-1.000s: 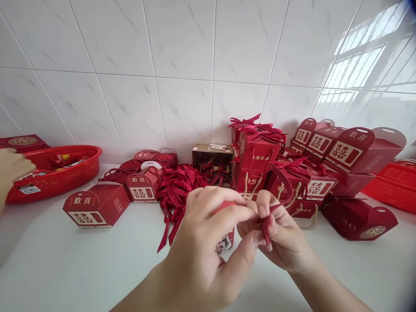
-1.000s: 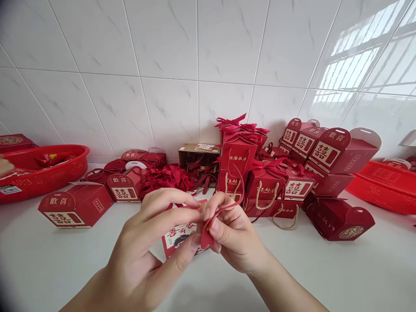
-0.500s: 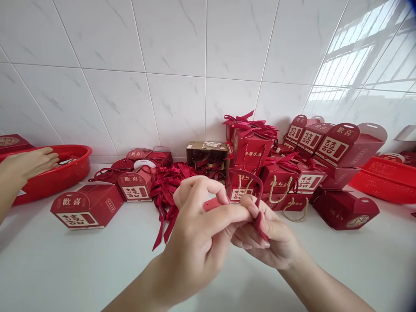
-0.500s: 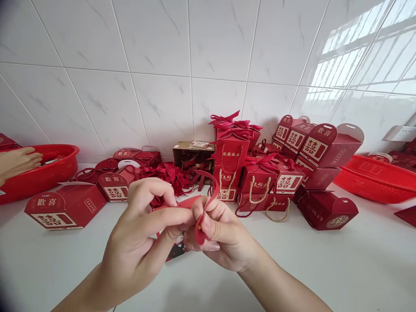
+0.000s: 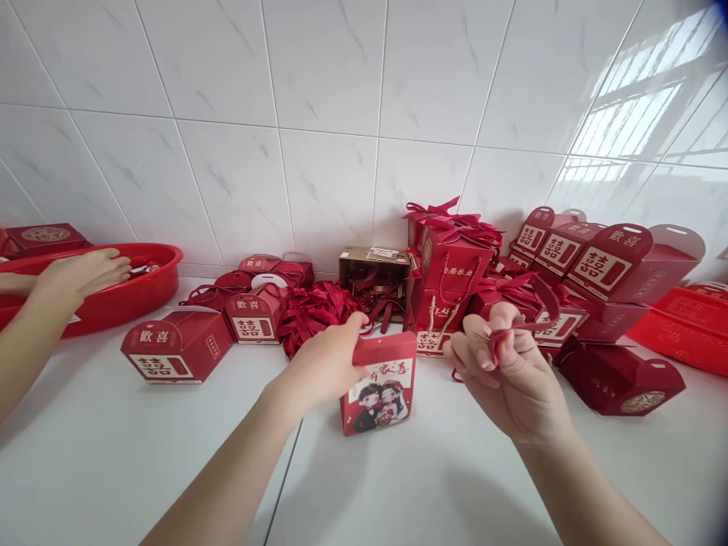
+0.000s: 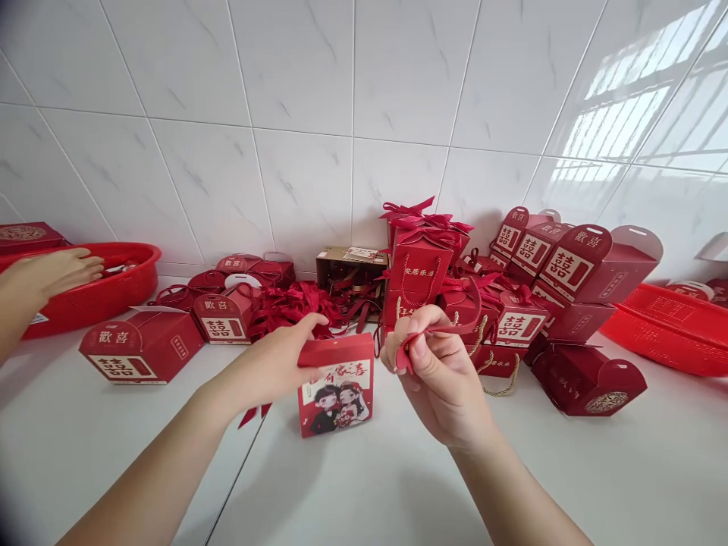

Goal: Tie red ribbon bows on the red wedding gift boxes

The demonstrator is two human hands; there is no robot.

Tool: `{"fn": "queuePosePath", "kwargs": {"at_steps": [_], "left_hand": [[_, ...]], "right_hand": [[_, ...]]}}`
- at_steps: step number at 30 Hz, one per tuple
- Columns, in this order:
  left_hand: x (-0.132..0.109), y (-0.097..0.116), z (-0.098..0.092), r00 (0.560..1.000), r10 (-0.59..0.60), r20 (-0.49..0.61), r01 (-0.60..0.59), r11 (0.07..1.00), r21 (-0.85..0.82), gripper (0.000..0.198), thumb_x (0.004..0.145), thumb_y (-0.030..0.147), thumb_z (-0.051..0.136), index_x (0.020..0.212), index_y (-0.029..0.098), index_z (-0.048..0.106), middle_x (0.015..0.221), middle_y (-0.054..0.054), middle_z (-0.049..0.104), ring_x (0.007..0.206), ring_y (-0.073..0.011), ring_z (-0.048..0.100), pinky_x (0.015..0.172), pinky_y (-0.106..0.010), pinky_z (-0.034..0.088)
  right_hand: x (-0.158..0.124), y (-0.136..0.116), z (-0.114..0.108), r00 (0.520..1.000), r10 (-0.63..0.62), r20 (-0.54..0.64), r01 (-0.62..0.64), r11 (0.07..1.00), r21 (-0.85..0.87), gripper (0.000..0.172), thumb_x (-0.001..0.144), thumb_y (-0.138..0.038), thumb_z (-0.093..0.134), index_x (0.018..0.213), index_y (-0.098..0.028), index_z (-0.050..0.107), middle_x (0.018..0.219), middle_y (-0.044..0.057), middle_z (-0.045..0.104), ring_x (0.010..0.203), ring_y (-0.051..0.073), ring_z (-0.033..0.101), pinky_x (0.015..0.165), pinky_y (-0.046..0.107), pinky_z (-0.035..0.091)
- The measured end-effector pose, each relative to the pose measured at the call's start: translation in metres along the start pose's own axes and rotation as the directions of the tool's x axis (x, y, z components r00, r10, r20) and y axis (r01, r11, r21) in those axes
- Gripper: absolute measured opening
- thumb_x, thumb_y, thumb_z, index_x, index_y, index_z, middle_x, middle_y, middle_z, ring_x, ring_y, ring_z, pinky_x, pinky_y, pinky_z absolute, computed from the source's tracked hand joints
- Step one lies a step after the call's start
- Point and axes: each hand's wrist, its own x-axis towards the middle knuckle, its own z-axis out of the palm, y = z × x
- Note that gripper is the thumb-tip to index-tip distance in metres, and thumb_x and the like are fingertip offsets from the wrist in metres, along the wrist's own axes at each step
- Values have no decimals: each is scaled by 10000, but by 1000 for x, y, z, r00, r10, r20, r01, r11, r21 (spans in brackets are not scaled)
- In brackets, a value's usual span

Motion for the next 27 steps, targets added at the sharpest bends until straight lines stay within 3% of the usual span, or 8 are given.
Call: {"fn": "queuePosePath", "kwargs": {"at_steps": [2,5,7,9,11,14,19,27], "left_hand": [[8,-1,1,998,4,-58,-17,977,-212,499,740,220,656,1212,227,496,912,-71,693,763,-239,679,616,-314,509],[12,5,-3,982,50,-182,-141,835,-532,599,773,255,670,1309,256,404,961,-48,685,861,-216,678,736,-348,542],[8,13,-6,964,76,-254,-230,718,-657,569,806,285,654,1318,279,406,1004,-43,679,915,-210,671,766,-347,555],[1,22,-7,960,97,-261,-260,644,-719,394,829,330,636,1195,255,513,969,-42,678,874,-205,673,719,-322,569],[-6,31,-4,966,115,-233,-253,620,-743,226,839,369,624,995,213,577,847,-27,659,752,-181,660,623,-282,562],[-14,42,4,960,156,-232,-278,599,-751,161,865,355,598,893,198,574,794,-3,623,704,-140,625,599,-241,541],[-25,53,15,908,248,-339,-419,566,-710,133,920,269,529,1023,214,593,1094,-43,644,974,-162,634,799,-265,557],[-30,55,17,828,355,-434,-557,603,-570,152,931,175,498,1050,211,585,1061,-35,666,1027,-152,635,838,-243,544]], "right_hand": [[0,1,-4,999,-52,10,53,996,-75,128,813,-381,691,782,-310,591,568,-49,457,522,113,353,569,268,338],[-1,2,-11,984,-152,95,167,968,-185,44,810,-381,693,801,-346,667,614,-23,477,604,132,451,581,277,395],[-2,3,-14,966,-230,118,255,926,-278,20,796,-350,713,809,-356,699,758,1,541,727,144,526,646,297,452],[-2,3,-15,946,-310,92,321,863,-390,28,774,-328,736,776,-336,710,1021,25,579,986,191,554,791,350,482],[-2,4,-14,929,-363,73,352,803,-481,48,775,-328,734,744,-308,704,1259,12,525,1236,244,450,971,429,424],[-3,3,-10,906,-410,101,391,725,-567,38,808,-309,701,774,-291,700,1346,4,491,1333,259,368,1101,487,297],[-8,1,-2,868,-473,154,421,535,-732,130,826,-170,663,840,-289,713,1287,33,507,1223,234,474,993,408,406],[-12,2,0,792,-571,217,484,368,-794,210,801,-93,654,876,-276,724,1208,65,506,1081,232,557,826,348,487]]}}
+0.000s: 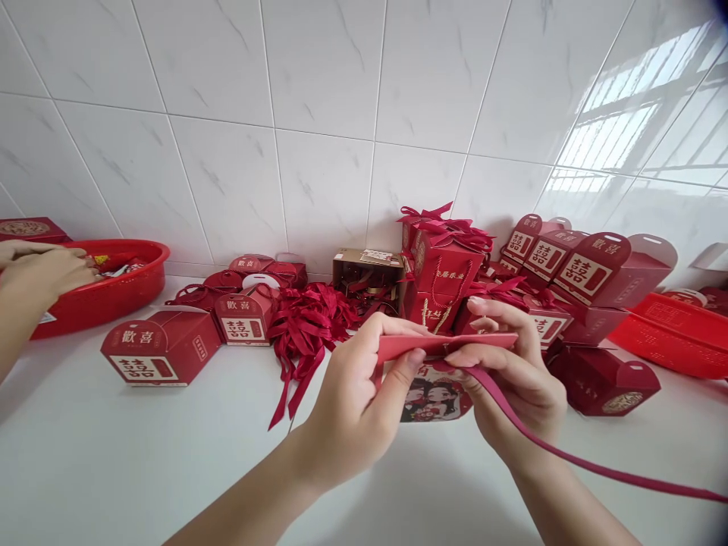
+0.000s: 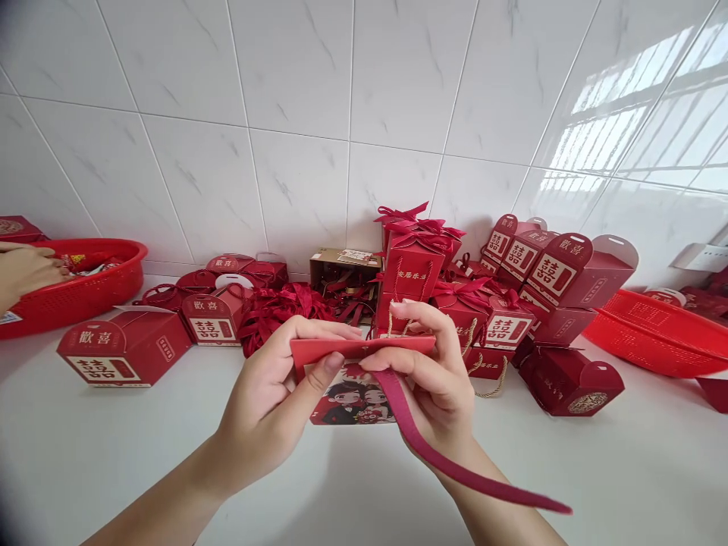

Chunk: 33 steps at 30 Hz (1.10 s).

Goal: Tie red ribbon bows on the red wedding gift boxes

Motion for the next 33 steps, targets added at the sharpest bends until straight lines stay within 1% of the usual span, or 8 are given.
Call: {"fn": "queuePosePath", "kwargs": {"at_steps": [10,14,19,23,25,28,30,33], "left_hand": [[-4,-4,6,985,170,17,-171,980,103,207,900,75,486,1061,184,554,1040,-62,656,1021,-152,620,866,-265,519],[-7,-6,11,964,267,-4,-266,962,62,230,897,57,451,1064,189,539,1038,-96,649,1026,-196,612,884,-357,519],[0,0,-3,984,168,62,-176,968,179,219,898,200,530,1117,198,520,1083,-100,606,1028,-216,592,882,-359,516],[7,8,-28,937,338,-85,-282,878,386,384,871,83,518,1214,243,452,1212,-78,512,1153,-212,512,1013,-399,445],[8,10,-39,914,403,36,-351,745,567,424,836,-2,508,1173,255,517,1293,-60,466,1217,-215,454,1045,-398,409],[10,9,-47,923,304,235,-381,633,674,506,831,-29,491,1231,279,532,1433,-39,368,1237,-203,435,994,-347,444],[11,5,-47,945,214,246,-325,676,661,434,853,8,492,1201,256,566,1385,-41,443,1175,-177,495,923,-297,484],[14,-3,-46,977,77,197,-182,779,600,258,842,48,521,972,214,669,1096,-9,635,975,-126,604,786,-219,512]], "right_hand": [[2,2,8,985,-112,-130,113,994,7,269,821,-107,636,971,-324,687,1186,54,489,1037,240,588,802,394,495],[-2,4,12,991,40,-131,-15,983,186,467,836,-223,657,1230,-388,468,1092,46,541,823,191,637,683,374,541],[0,8,5,964,259,-57,-250,960,128,276,772,-228,729,968,-268,539,847,-2,539,693,127,573,605,252,495],[6,8,3,793,505,341,-561,823,87,275,770,-329,731,946,-230,545,848,-2,580,719,126,578,622,232,492],[6,7,4,657,558,508,-684,725,88,276,787,-360,712,957,-222,545,883,6,599,782,139,591,666,239,497],[5,3,5,497,556,667,-807,579,119,278,796,-342,708,957,-225,515,813,-20,585,746,121,588,657,225,479],[5,0,4,463,537,705,-832,539,136,271,792,-310,718,924,-219,499,748,-43,540,685,96,561,623,202,454],[6,-3,2,519,508,687,-796,581,172,263,776,-267,737,881,-206,504,773,-44,510,677,72,535,607,175,429]]}}
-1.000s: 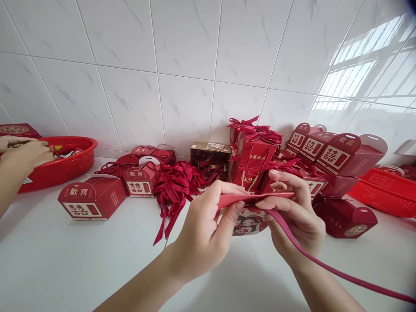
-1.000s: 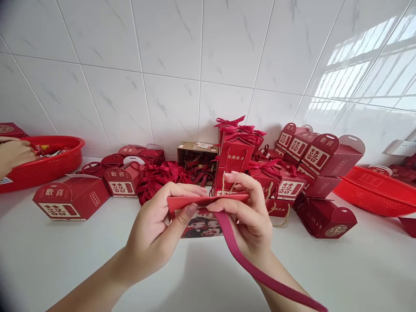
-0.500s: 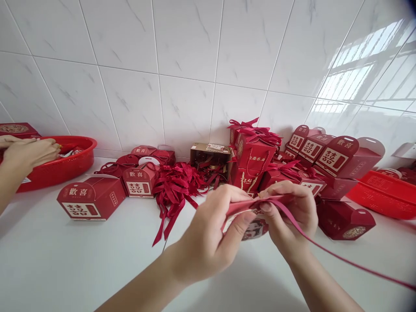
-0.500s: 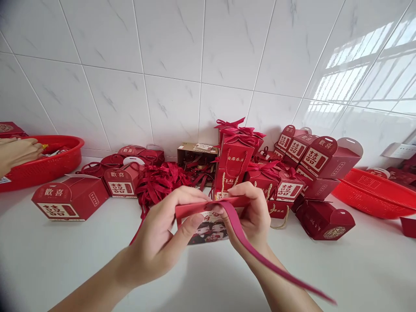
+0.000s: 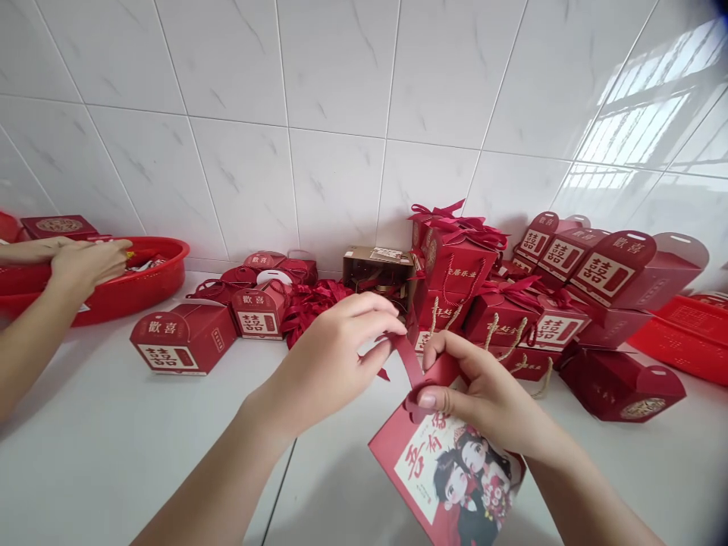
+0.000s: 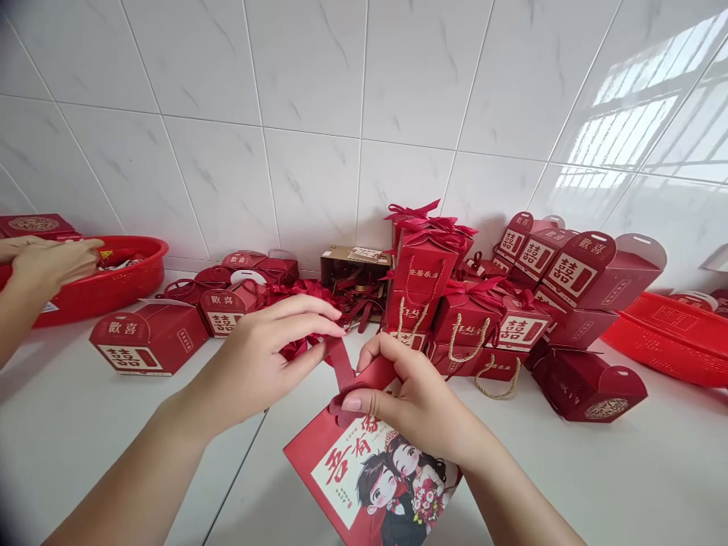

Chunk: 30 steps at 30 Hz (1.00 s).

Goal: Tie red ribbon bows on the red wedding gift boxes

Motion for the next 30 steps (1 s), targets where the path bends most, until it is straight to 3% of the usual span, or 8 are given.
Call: {"fn": "queuePosePath", "kwargs": {"at_steps": [3,6,10,14,17,24,30], "left_hand": [[1,-2,3,983,-177,43,181,974,-137,227,809,79,561,898,229,705,924,23,687,824,-105,645,687,-192,513],[2,0,3,931,-343,129,365,890,-271,197,826,161,579,906,268,724,863,31,714,752,-115,664,626,-200,517],[3,9,2,883,-394,256,469,747,-471,167,871,273,575,933,278,730,683,35,697,596,-111,645,512,-196,494],[3,22,0,891,-355,284,451,616,-646,187,875,293,596,995,257,735,752,18,726,584,-96,658,551,-191,530],[-1,31,-2,901,-358,244,422,599,-681,203,881,268,596,1034,253,727,812,16,743,624,-87,669,563,-162,540],[-10,44,0,956,-287,53,246,695,-676,223,898,192,566,1046,267,715,901,43,736,711,-61,662,619,-111,542],[-12,48,-2,995,-95,-24,61,789,-611,255,893,91,545,1079,181,694,931,11,726,780,-53,654,697,-100,526]], "right_hand": [[-2,-1,-2,998,-55,-28,56,998,23,252,784,-262,731,868,-205,500,776,-43,505,661,64,533,589,165,426],[-2,1,-6,992,-115,-48,116,993,28,251,785,-269,732,863,-207,502,777,-37,522,656,66,529,570,161,421],[0,7,-11,971,-236,-38,238,969,67,246,783,-260,735,866,-224,506,780,-38,518,649,69,501,545,162,397],[1,11,-8,927,-373,-33,374,920,121,246,780,-266,737,843,-220,503,755,-33,499,639,85,458,548,189,386],[-1,13,-5,904,-426,-36,427,895,130,254,781,-299,734,841,-219,500,742,-21,514,654,110,472,576,229,410],[-7,12,-1,858,-507,-85,511,859,26,256,765,-327,744,843,-219,525,744,-11,528,637,112,499,554,219,429],[-8,9,-2,850,-526,-36,523,849,-74,189,811,-315,696,875,-238,536,744,-11,562,620,113,524,536,209,452]]}}
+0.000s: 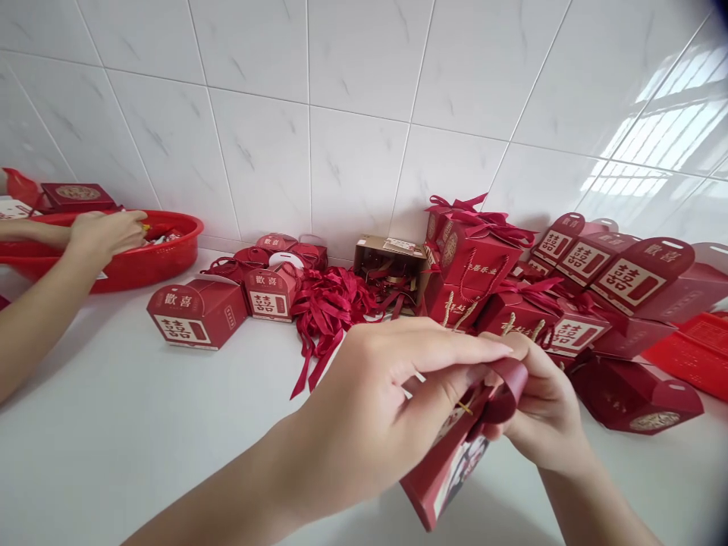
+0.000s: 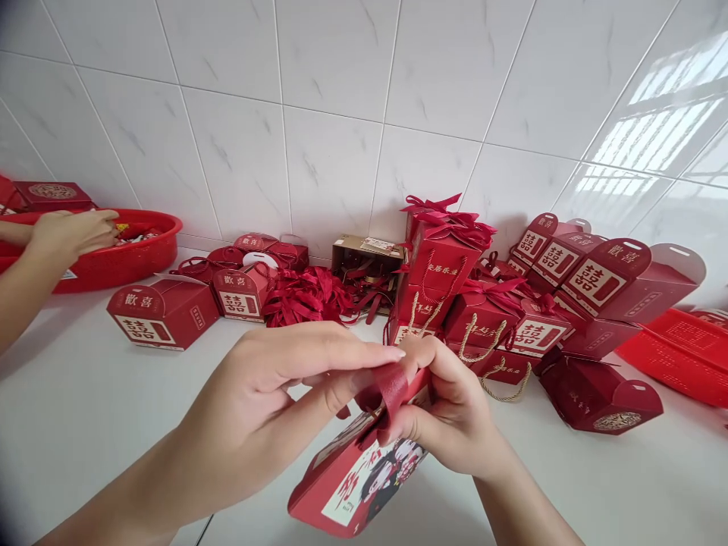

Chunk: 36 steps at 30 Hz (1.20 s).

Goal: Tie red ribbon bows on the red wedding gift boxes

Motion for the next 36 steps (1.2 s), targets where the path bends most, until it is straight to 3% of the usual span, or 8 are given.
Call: {"fn": "queuePosePath", "kwargs": {"at_steps": [6,12,17,21,27,32,36], "left_hand": [[0,-1,-2,997,82,13,-83,994,69,272,891,79,537,1099,176,682,884,-4,728,747,-69,650,686,-136,525],[-2,5,0,994,-97,39,94,993,68,277,903,168,540,1101,292,688,942,5,745,789,-126,699,685,-198,567],[-6,11,-2,979,-188,75,191,981,-34,434,868,157,574,1282,285,545,1034,3,736,905,-151,707,713,-192,601],[-10,11,-3,989,-109,103,105,994,40,467,841,120,585,1260,318,529,1162,6,681,1093,-166,639,863,-209,578],[-8,-7,0,992,-69,109,61,995,79,555,816,58,602,1266,338,437,1120,8,626,1068,-129,617,957,-232,538],[-1,-13,3,986,37,161,-44,998,40,480,809,17,572,1163,320,458,961,29,630,904,-95,643,839,-191,576],[0,-12,8,994,66,86,-71,996,61,352,822,-11,505,1024,277,496,878,24,635,817,-86,658,763,-155,570]], "right_hand": [[3,1,-1,999,-47,-14,46,997,-57,178,824,-329,677,863,-222,541,733,-6,544,625,118,519,539,216,465],[1,1,-4,993,-117,-13,115,987,-110,173,831,-268,674,916,-230,529,722,-3,546,612,126,517,533,237,458],[-1,-2,-8,964,-263,-27,250,941,-229,182,821,-177,665,948,-231,547,782,30,591,679,166,579,543,280,481],[0,-3,-11,927,-374,-38,341,880,-332,127,858,-170,610,972,-217,580,803,50,613,725,185,608,621,335,530],[4,-6,-11,838,-544,-42,452,736,-504,271,759,-113,705,984,-218,595,745,44,633,687,205,650,579,352,550],[4,-14,-8,802,-597,-11,477,652,-589,184,796,-139,678,941,-209,589,687,37,643,595,183,654,510,318,525],[7,-18,-5,800,-599,26,492,632,-599,156,825,-115,627,921,-210,547,690,33,641,609,165,655,528,296,536]]}}
